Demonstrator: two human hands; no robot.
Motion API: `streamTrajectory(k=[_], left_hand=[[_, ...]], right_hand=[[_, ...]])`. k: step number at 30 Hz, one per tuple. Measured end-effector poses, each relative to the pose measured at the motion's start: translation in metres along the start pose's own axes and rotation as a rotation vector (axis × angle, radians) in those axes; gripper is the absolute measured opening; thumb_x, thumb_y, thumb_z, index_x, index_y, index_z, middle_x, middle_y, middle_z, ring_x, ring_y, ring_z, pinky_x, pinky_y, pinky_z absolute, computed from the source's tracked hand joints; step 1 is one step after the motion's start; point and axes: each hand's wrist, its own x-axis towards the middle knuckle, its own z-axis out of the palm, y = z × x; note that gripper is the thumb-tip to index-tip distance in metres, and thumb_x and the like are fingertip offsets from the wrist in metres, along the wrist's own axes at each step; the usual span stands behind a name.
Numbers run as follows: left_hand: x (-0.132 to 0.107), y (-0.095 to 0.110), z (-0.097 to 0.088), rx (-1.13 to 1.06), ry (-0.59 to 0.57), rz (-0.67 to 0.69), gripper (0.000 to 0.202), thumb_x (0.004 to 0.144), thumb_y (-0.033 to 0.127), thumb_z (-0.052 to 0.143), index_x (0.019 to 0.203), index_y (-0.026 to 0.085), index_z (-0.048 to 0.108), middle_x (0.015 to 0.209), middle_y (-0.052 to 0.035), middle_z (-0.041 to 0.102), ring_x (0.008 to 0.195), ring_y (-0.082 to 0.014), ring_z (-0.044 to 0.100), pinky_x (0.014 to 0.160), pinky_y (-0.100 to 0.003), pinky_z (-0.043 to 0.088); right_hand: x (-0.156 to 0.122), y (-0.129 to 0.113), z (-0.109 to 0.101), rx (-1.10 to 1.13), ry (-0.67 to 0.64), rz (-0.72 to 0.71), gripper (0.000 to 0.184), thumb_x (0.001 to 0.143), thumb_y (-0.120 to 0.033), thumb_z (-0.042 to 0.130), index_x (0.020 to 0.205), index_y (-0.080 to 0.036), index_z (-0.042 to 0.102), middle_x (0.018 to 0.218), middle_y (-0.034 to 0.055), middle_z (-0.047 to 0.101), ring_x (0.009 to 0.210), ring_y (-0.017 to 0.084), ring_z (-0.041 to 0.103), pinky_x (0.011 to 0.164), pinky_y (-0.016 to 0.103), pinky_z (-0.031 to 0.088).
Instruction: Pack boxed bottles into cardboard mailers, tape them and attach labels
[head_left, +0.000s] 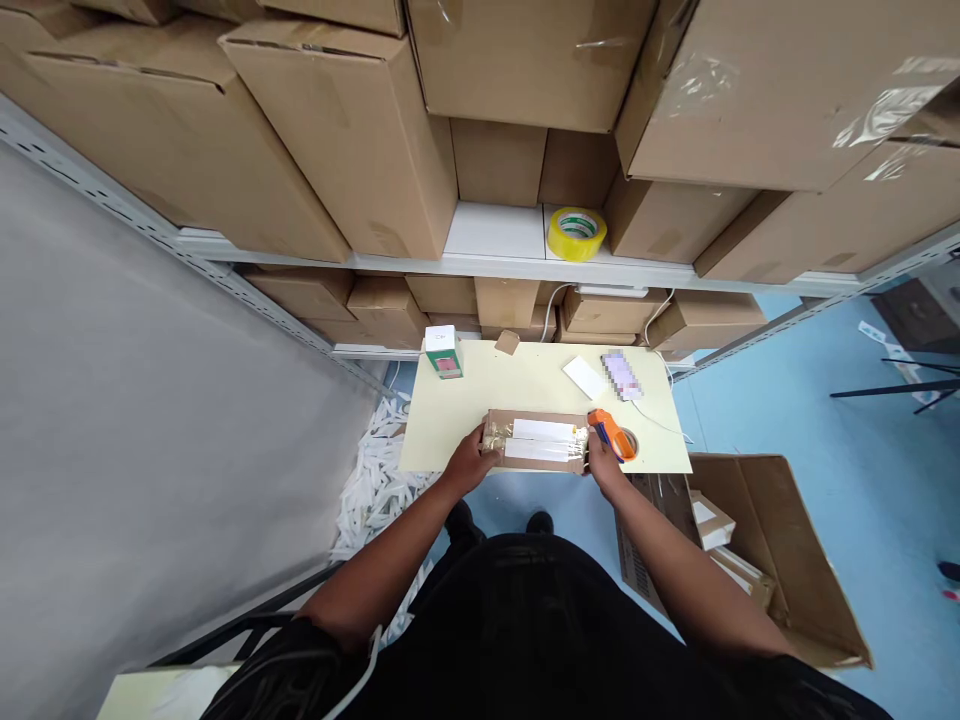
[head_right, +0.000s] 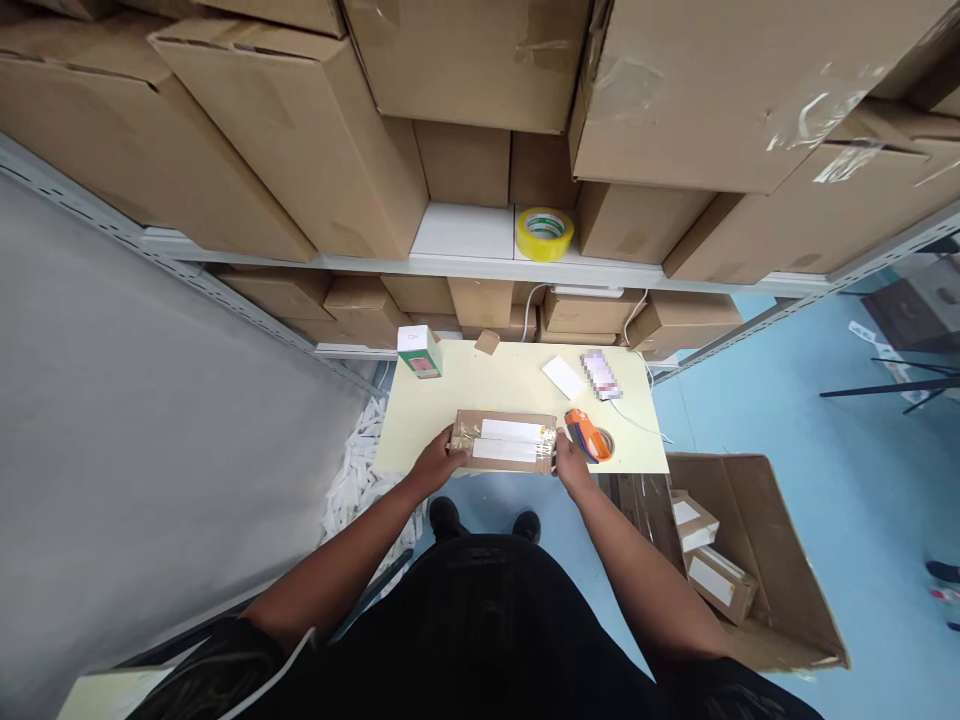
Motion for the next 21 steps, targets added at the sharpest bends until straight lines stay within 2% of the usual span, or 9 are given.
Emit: streamTrajectory(k=[2,4,7,10,14,16,18,21], left_hand=[[-0.008,0.001,-0.006,-0.035,0.048,0.069,0.069,0.081,0.026,0.066,0.147,0.021,0.046,0.142,-0.0103,0.063,0.12,-0.0279,0.066,0.104,-0.046,0.055],[-0.014,-0.005,-0.01,-0.057,0.08,0.175,0.076,0.077,0.02,0.066,0.149,0.02,0.04,0.153,-0.0139,0.052,0.133,-0.0282,0.058,0.11,-0.047,0.05],[-0.015,-0.025,-0.008,-0.066,0.059,0.245,0.074,0.077,0.015,0.061,0.146,0.019,0.035,0.163,-0.0181,0.038,0.147,-0.0277,0.043,0.117,-0.051,0.042],[-0.004,-0.045,0.001,-0.067,0.08,0.127,0.06,0.083,0.015,0.055,0.139,0.02,0.036,0.158,-0.0187,0.045,0.146,-0.0255,0.047,0.112,-0.052,0.046],[0.016,-0.056,0.007,-0.058,0.113,-0.061,0.044,0.095,0.036,0.05,0.136,0.021,0.042,0.143,-0.0159,0.06,0.123,-0.0247,0.066,0.095,-0.043,0.057],[0.025,-0.055,0.004,-0.007,0.119,-0.109,0.055,0.095,0.046,0.054,0.141,0.02,0.043,0.135,-0.0162,0.065,0.105,-0.0238,0.072,0.086,-0.038,0.058],[0.032,-0.05,-0.001,0.063,0.11,-0.116,0.069,0.089,0.047,0.062,0.147,0.017,0.041,0.127,-0.0164,0.067,0.096,-0.0237,0.073,0.082,-0.036,0.058],[0.035,-0.043,-0.005,0.11,0.075,-0.091,0.077,0.082,0.037,0.07,0.15,0.016,0.041,0.127,-0.0173,0.065,0.101,-0.0259,0.071,0.087,-0.039,0.057]], right_hand=[[-0.006,-0.005,0.004,0.099,-0.007,-0.025,0.095,0.096,-0.07,-0.009,0.124,-0.015,0.064,0.099,0.0142,0.073,0.089,0.025,0.07,0.072,0.031,0.055],[-0.008,-0.006,0.008,0.13,0.014,-0.103,0.087,0.099,-0.064,-0.006,0.132,-0.016,0.058,0.1,0.0131,0.073,0.093,0.025,0.07,0.074,0.031,0.055],[-0.003,-0.003,0.015,0.206,-0.01,-0.183,0.059,0.1,-0.05,0.019,0.137,-0.019,0.053,0.113,0.0104,0.072,0.106,0.024,0.068,0.082,0.03,0.054],[0.009,-0.002,0.027,0.287,-0.05,-0.169,0.052,0.088,-0.037,0.039,0.135,-0.02,0.052,0.128,0.0082,0.069,0.113,0.022,0.065,0.088,0.03,0.052],[0.024,-0.005,0.036,0.239,-0.05,-0.092,0.055,0.083,-0.036,0.043,0.135,-0.021,0.055,0.127,0.0057,0.07,0.109,0.023,0.065,0.089,0.031,0.052],[0.028,-0.006,0.036,0.196,-0.055,-0.073,0.051,0.083,-0.037,0.045,0.129,-0.021,0.06,0.122,0.0055,0.072,0.108,0.023,0.065,0.09,0.031,0.051],[0.03,-0.007,0.035,0.17,-0.072,-0.065,0.046,0.083,-0.038,0.046,0.121,-0.02,0.065,0.117,0.0057,0.074,0.106,0.024,0.066,0.09,0.032,0.051],[0.031,-0.004,0.034,0.159,-0.058,-0.096,0.041,0.084,-0.036,0.046,0.117,-0.022,0.066,0.114,0.0053,0.074,0.105,0.024,0.067,0.091,0.034,0.051]])
